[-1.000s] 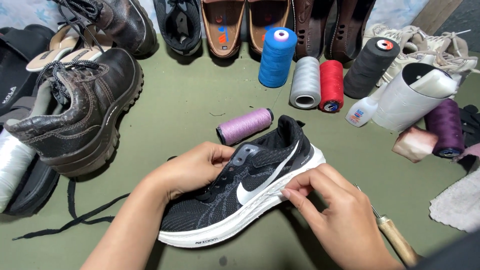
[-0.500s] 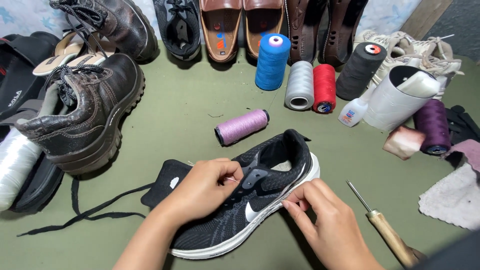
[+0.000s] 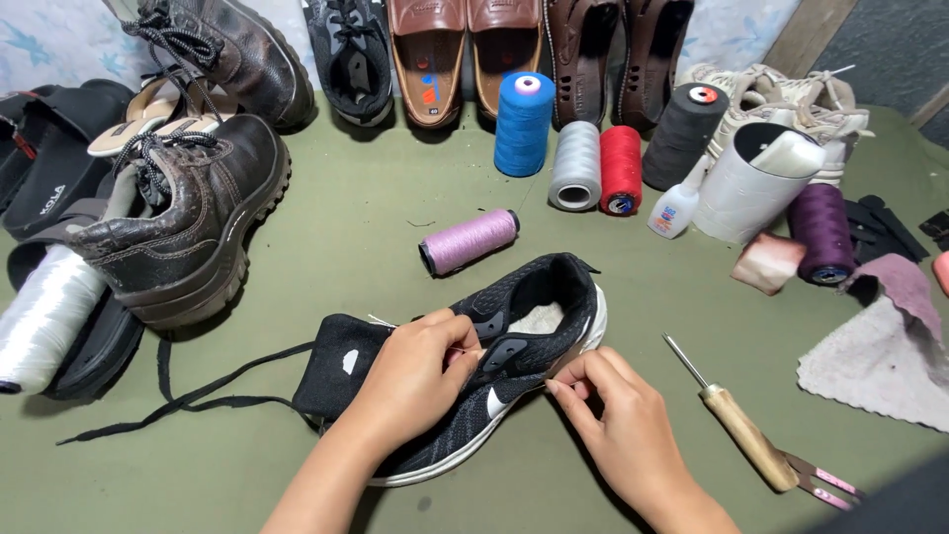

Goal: The person is hand-stitching a black sneaker to repair the seam between the upper and the sole using a stitching awl and thread.

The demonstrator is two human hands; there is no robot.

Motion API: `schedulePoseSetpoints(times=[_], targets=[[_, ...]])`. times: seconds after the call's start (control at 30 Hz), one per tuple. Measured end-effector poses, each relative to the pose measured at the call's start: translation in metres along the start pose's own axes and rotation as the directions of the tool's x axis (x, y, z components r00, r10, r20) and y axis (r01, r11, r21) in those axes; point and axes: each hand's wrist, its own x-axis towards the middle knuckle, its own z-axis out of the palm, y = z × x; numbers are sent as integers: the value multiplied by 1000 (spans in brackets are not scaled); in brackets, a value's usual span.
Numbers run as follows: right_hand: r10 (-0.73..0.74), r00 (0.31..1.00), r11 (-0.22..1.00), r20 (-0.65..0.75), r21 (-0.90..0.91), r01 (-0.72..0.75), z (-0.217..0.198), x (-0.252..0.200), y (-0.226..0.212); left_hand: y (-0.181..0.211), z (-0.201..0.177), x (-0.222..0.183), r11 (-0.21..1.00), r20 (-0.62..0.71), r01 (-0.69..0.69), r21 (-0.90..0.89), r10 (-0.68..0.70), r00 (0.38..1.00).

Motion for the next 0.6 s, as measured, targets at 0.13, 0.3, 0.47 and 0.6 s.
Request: schedulePoseSetpoints(times=[0.13, 0.3, 0.47, 0.6], targets=[[-27, 999, 999, -20, 41, 28, 1, -1, 2, 4, 2, -2, 1000, -51, -19, -8, 18, 999], [27, 999, 998, -23, 53, -26, 1, -3, 2, 14, -7, -5, 993, -2, 83, -85, -83, 997], [20, 999, 999, -38, 46, -18, 1, -3, 2, 32, -17, -18, 988, -23, 59, 142, -56, 998], [42, 999, 999, -24, 36, -41, 0, -4, 1, 31, -34, -46, 928, -169, -80, 364, 150, 974]])
